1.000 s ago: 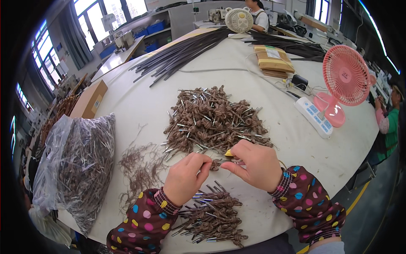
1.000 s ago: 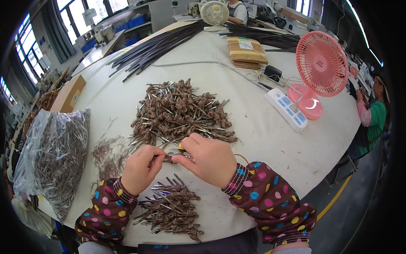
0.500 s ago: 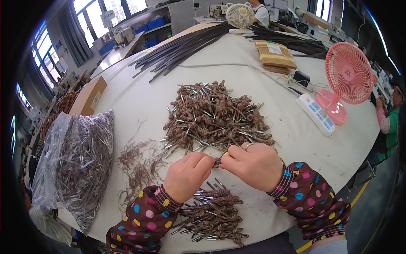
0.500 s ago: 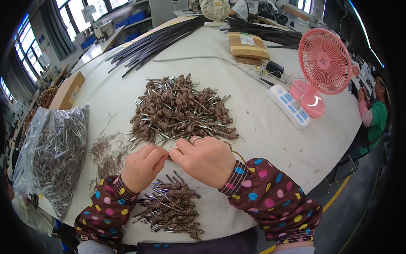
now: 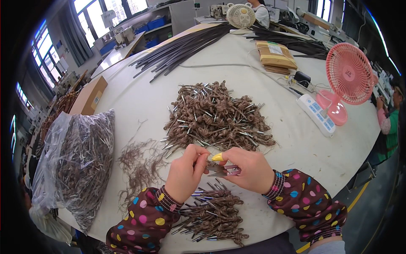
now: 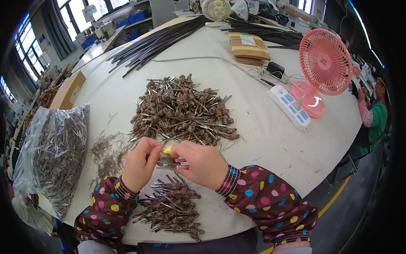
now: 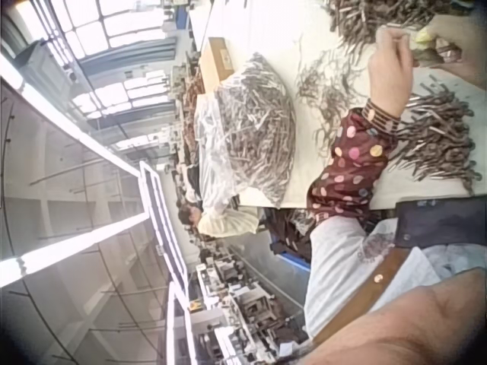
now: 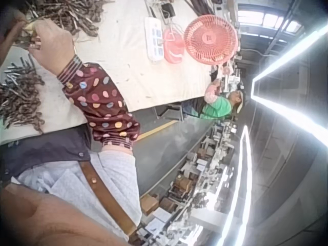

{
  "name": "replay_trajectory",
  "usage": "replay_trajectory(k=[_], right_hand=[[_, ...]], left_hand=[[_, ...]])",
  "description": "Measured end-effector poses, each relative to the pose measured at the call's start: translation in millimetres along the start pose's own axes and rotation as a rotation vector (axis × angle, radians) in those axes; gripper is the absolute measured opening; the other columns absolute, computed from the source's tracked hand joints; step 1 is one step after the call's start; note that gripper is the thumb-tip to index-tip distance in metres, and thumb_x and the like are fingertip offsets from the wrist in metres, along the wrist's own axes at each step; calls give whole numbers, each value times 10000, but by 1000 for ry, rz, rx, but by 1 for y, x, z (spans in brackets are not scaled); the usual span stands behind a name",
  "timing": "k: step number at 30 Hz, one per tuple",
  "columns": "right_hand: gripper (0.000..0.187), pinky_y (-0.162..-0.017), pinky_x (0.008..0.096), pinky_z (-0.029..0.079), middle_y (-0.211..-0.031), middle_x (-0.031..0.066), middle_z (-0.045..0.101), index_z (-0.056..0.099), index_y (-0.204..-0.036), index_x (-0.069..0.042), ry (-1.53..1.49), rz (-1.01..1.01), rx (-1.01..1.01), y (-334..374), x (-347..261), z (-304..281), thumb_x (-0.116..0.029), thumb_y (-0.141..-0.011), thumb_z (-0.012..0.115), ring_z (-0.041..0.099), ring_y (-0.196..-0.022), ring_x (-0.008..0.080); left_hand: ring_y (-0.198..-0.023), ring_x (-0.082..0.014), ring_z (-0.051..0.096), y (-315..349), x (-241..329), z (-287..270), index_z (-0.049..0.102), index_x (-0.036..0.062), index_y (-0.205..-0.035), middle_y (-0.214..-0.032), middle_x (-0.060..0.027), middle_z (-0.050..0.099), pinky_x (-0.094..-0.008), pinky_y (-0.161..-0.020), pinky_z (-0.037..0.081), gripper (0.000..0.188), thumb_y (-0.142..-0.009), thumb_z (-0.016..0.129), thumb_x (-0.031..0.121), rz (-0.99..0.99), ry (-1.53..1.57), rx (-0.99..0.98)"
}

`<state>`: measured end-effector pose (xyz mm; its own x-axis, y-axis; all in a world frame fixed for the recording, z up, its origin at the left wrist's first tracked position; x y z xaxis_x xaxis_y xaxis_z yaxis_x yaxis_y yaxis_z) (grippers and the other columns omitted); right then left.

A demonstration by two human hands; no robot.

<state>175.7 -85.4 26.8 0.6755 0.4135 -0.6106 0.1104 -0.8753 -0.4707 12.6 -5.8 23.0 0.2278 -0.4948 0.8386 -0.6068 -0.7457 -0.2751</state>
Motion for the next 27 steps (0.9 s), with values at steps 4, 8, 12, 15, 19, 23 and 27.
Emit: replay_trajectory(k=[4, 8, 12, 15, 19, 23, 27], right_hand=[[308, -587, 309, 507, -850, 45, 599, 572, -1007, -86, 102, -98, 41, 3, -3, 0, -106, -737, 717, 627, -711, 217], [265, -578, 308, 509, -790, 60, 613, 603, -989, -64, 63, -61, 91, 6, 1, 4, -123, -755, 713, 635, -687, 217], [237, -560, 279, 491, -724, 64, 628, 641, -935, -21, -116, 238, 164, 3, 6, 1, -182, -783, 726, 623, -626, 160], [281, -547, 247, 461, -680, 60, 633, 661, -883, 13, -415, 499, 151, 6, 23, 8, -249, -807, 730, 577, -589, 93], [292, -526, 239, 429, -630, 40, 611, 666, -864, 15, -489, 528, 112, 8, 24, 11, -269, -823, 719, 525, -562, 68], [292, -517, 245, 422, -623, 36, 607, 665, -853, 12, -509, 536, 80, 6, 17, 11, -274, -827, 716, 515, -546, 68], [289, -518, 245, 426, -627, 38, 616, 663, -848, 12, -488, 549, 75, 8, 18, 12, -273, -830, 712, 523, -547, 67]], left_hand=[[-560, -59, 532, -2, -2, -5, 517, 8, -1007, -698, -16, 569, -202, -521, 477, 116, -974, 490, 117, -224, 125, -108], [-627, -118, 579, 0, -4, -6, 531, 22, -1009, -752, -74, 605, -256, -561, 468, 131, -954, 534, 141, -404, 408, -113], [-837, -201, 574, -4, 11, -7, 585, 68, -1075, -945, -51, 597, -361, -769, 455, 249, -839, 654, 109, 444, -496, 133], [-922, -210, 533, 1, 14, -2, 631, 119, -1092, -1029, -3, 572, -380, -846, 391, 380, -728, 734, 162, 541, -692, 132], [-858, -195, 529, 4, 18, 2, 688, 138, -1011, -941, 1, 589, -342, -773, 384, 342, -678, 765, 141, 595, -764, 170], [-767, -190, 548, 6, 20, -2, 701, 126, -969, -862, 0, 586, -331, -700, 417, 304, -671, 762, 106, 597, -743, 151], [-678, -199, 560, 2, 12, 2, 692, 104, -922, -810, -18, 591, -315, -581, 452, 265, -671, 738, 33, 643, -611, 127]])
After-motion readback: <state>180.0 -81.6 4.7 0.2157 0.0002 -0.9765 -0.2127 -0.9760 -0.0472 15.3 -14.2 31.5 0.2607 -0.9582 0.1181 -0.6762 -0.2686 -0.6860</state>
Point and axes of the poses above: each hand's wrist, its own y-axis away from the middle knuckle, its own z-axis out of the palm, x = y × z, the point moved 2 cm from there along -y, towards the middle knuckle
